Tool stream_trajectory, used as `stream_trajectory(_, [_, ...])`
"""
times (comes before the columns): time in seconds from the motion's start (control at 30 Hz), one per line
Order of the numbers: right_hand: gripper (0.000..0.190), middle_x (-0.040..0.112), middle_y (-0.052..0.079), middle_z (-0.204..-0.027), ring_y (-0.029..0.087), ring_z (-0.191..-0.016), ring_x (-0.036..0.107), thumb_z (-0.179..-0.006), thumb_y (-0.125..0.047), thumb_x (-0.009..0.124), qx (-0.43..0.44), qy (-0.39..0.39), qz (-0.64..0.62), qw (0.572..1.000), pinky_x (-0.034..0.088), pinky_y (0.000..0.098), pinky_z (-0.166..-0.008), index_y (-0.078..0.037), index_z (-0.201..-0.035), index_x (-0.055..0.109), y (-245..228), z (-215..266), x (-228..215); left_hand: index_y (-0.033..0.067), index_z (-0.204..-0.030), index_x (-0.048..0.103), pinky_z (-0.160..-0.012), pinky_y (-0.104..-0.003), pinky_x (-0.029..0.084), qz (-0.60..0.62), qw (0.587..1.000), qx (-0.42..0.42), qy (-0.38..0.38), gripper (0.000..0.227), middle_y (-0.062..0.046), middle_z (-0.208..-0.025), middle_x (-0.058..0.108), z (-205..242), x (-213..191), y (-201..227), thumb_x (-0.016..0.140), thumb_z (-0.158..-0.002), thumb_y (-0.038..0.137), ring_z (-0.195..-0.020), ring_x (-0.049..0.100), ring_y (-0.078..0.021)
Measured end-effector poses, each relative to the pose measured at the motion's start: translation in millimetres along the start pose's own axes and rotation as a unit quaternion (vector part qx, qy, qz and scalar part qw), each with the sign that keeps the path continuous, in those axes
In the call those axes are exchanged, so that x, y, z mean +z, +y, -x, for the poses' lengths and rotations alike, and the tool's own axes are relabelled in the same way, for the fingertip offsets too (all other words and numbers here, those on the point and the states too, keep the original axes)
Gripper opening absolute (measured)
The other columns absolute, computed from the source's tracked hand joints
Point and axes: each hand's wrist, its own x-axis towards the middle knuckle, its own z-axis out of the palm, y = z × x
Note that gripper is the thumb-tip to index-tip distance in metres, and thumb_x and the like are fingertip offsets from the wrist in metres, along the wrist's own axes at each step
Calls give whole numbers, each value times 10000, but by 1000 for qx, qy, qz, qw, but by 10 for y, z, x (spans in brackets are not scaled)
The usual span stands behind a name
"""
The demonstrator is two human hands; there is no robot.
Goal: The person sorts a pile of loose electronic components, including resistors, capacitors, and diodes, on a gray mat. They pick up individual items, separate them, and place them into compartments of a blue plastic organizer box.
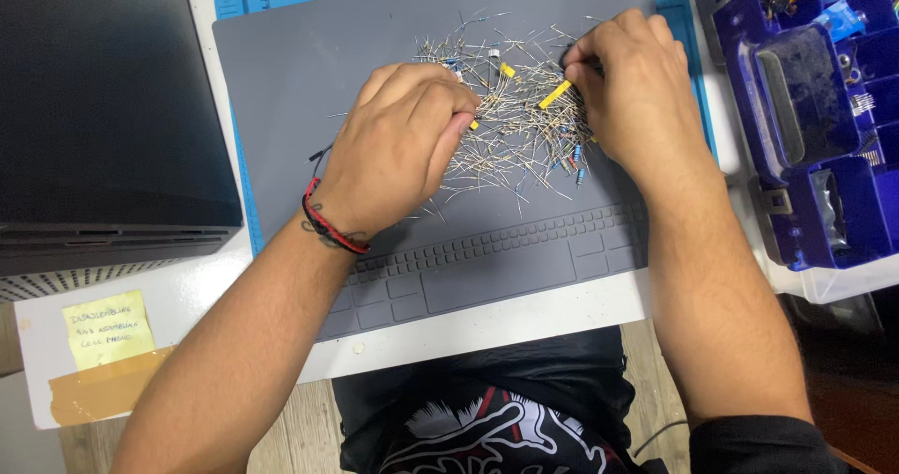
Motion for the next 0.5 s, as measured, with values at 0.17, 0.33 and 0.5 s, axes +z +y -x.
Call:
stream_trajectory(0.17, [182,669,99,-987,380,-893,567,-1077,-25,628,-9,-10,4,1000,405,503,-744,-113,-1156,766,3,38,-70,18,-1012,590,-970,-466,465,-10,1000,-10,-1,86,-84,-1031,682,11,-3,-18,521,-1063,17,-1095,623,-307])
stream_trajectory(0.33, [159,722,116,-1018,362,-908,657,-1018,-69,728,-22,-22,-7,999,465,490,-771,-86,-1167,779,-18,45,-151,11,-1014,593,-963,-463,465,-9,1000,-4,-2,82,-89,-1021,687,4,-1,-29,527,-1062,14,-1079,624,-309])
stream_trajectory(0.5, [225,745,131,-1088,374,-947,691,-993,-102,748,-28,-41,-7,999,485,502,-749,-74,-1215,770,-87,61,-226,8,-1012,603,-961,-459,458,-13,1000,3,-12,82,-98,-1015,693,-9,-9,-23,535,-1058,10,-1075,630,-311])
